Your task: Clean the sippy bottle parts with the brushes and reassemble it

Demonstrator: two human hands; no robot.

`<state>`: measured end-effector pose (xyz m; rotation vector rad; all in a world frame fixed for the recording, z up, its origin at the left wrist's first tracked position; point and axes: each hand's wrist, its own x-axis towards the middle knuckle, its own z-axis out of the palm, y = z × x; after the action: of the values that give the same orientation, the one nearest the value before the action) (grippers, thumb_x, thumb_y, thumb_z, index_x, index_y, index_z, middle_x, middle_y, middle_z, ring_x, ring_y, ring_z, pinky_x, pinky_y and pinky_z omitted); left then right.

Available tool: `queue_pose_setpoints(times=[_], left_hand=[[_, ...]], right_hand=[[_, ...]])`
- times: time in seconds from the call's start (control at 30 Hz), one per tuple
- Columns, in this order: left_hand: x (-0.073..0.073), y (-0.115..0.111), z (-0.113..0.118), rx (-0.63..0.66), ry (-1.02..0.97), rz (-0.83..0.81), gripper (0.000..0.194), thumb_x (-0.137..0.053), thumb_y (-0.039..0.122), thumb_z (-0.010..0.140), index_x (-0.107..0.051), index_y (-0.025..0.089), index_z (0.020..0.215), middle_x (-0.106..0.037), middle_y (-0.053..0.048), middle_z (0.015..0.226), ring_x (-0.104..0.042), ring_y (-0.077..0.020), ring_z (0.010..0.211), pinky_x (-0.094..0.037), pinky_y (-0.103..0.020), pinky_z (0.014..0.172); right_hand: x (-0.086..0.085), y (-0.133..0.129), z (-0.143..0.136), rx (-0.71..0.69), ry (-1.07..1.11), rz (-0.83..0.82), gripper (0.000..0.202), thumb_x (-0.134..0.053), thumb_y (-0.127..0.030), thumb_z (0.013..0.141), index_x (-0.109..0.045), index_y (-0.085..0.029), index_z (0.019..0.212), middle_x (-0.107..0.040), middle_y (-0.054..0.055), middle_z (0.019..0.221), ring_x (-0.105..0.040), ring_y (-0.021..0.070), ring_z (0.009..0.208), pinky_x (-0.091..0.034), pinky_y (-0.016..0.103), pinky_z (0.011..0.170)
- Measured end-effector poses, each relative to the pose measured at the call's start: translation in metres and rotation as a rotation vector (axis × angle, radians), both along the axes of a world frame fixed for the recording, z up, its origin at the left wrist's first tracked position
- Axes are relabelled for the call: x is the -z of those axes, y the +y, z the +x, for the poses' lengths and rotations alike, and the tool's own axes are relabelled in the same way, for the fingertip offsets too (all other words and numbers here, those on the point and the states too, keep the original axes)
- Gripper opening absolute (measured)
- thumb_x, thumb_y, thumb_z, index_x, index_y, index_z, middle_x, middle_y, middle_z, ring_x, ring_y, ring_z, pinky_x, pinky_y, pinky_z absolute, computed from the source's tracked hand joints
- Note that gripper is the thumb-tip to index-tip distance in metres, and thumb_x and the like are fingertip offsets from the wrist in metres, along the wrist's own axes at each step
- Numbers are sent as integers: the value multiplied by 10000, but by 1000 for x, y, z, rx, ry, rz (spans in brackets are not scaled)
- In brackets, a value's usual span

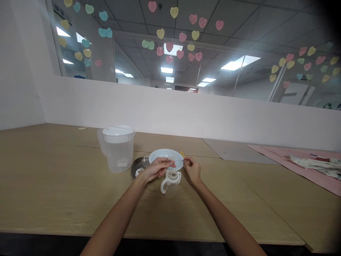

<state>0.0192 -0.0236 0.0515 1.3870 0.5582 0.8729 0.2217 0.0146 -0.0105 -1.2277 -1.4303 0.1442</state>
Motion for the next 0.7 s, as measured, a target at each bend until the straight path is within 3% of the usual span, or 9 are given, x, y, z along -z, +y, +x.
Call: queue_pose_setpoints(times=[0.07,0.17,0.33,0.47,0.6,0.7], left_hand=[[-2,-3,1,-15,144,118,242,-654,313,645,-626,92,739,-462,43,481,-283,-12,359,-151,-174,350],[-2,-6,3,-5,193,233,212,-646,289,618,-621,94,698,-500,19,591,-340,-29,444,-191,-173,394],[-2,-6,6,27,143,194,206,-545,288,671,-569,128,799,-429,45,553,-288,-42,433,-174,-170,393],[-11,-12,0,-88,187,425,239,-551,330,699,-576,170,875,-532,-8,793,-423,-93,619,-323,-176,522],[-14,-23,-6,-153,398,667,459,-687,358,573,-573,224,997,-548,-32,996,-473,-175,849,-375,-230,710],[-10,-30,-6,-174,536,753,655,-713,380,532,-498,235,1135,-566,-34,950,-503,-171,773,-379,-233,674]], right_hand=[[-1,-1,-1,2,-6,2,289,-469,-370,735,-643,-156,820,-657,48,690,-550,143,546,-423,245,554],[-2,-2,-2,10,-32,10,295,-467,-372,729,-646,-152,808,-658,52,696,-543,140,537,-416,240,542],[-5,-4,-2,14,-70,0,284,-463,-361,722,-650,-157,788,-652,43,672,-540,138,530,-405,234,527],[-3,-3,-2,11,-96,-3,278,-453,-343,726,-644,-161,814,-655,43,693,-532,141,526,-406,243,529],[-1,0,-1,1,-120,-14,268,-445,-316,726,-635,-159,831,-649,45,703,-526,141,528,-410,247,539],[0,0,-1,19,-138,-22,267,-444,-317,725,-635,-160,823,-637,37,671,-525,141,533,-410,248,547]])
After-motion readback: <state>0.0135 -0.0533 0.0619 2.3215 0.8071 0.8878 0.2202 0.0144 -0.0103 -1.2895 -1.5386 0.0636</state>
